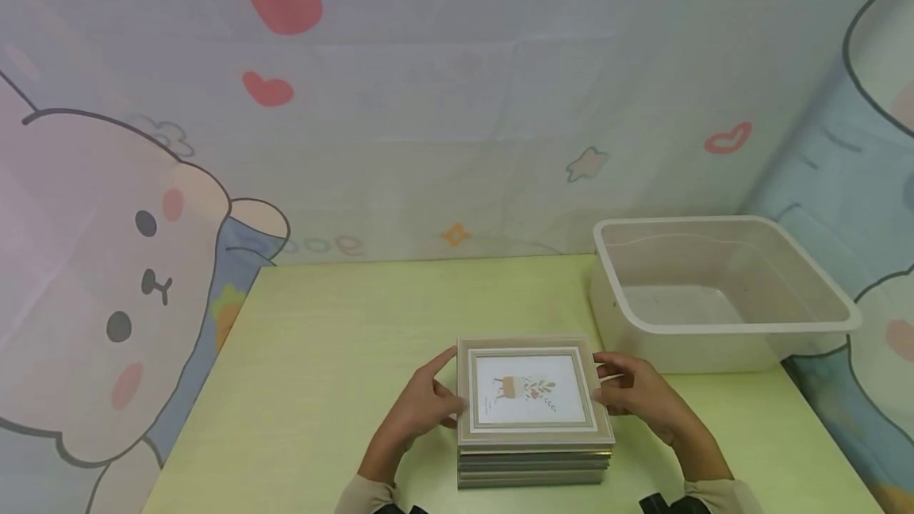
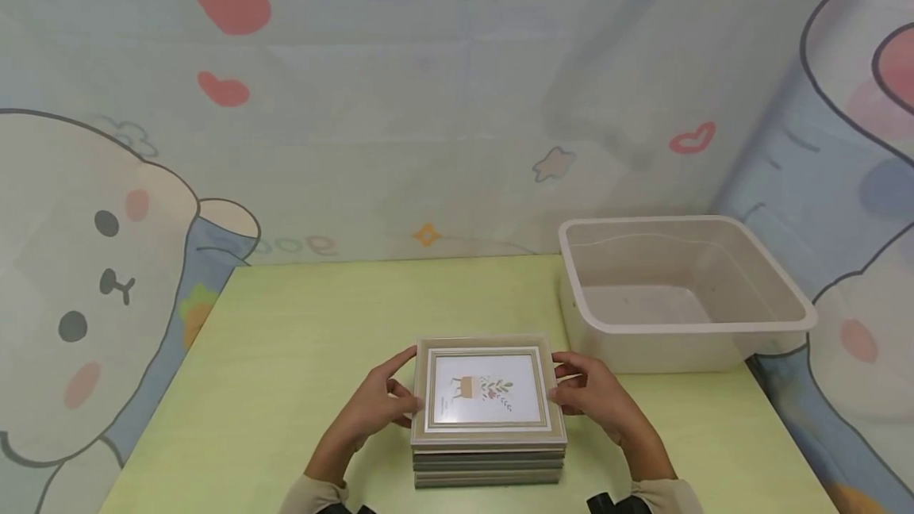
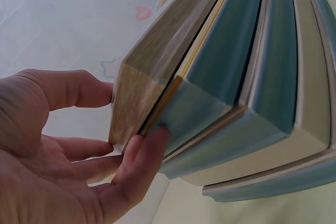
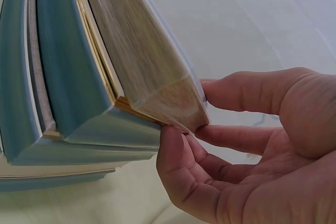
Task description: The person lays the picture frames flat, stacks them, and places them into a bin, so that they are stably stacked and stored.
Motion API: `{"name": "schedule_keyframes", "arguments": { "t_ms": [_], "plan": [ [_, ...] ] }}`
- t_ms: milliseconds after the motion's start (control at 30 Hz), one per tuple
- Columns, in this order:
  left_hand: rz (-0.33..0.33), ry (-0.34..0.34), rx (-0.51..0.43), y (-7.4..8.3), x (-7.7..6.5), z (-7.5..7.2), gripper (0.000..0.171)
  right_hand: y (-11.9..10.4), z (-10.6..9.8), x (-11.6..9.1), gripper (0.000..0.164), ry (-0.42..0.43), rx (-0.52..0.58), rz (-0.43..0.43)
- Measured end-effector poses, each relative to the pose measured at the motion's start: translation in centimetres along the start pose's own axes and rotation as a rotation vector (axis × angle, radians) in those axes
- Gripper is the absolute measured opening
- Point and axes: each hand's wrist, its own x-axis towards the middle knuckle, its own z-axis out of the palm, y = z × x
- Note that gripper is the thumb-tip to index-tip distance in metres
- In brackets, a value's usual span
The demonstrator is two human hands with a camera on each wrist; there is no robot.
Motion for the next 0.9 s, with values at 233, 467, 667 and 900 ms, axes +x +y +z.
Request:
{"name": "schedule_keyframes", "arguments": {
  "t_ms": [233,467,667,900],
  "plan": [
    [-0.003,0.033,0.074,-0.3,-0.1,0.2,0.088,0.1,0.1,-0.1,0.070,0.011,0.004,0.016],
    [0.005,0.050,0.075,-0.6,-0.1,0.4,0.086,0.4,0.0,-0.1,0.070,0.010,0.007,0.017],
    [0.040,0.070,0.074,-0.9,0.0,0.6,0.085,0.4,0.1,0.0,0.069,0.019,0.006,0.018],
    [0.053,0.094,0.100,-1.1,0.2,0.9,0.085,0.6,0.1,0.1,0.069,0.034,-0.012,0.001]
  ]
}}
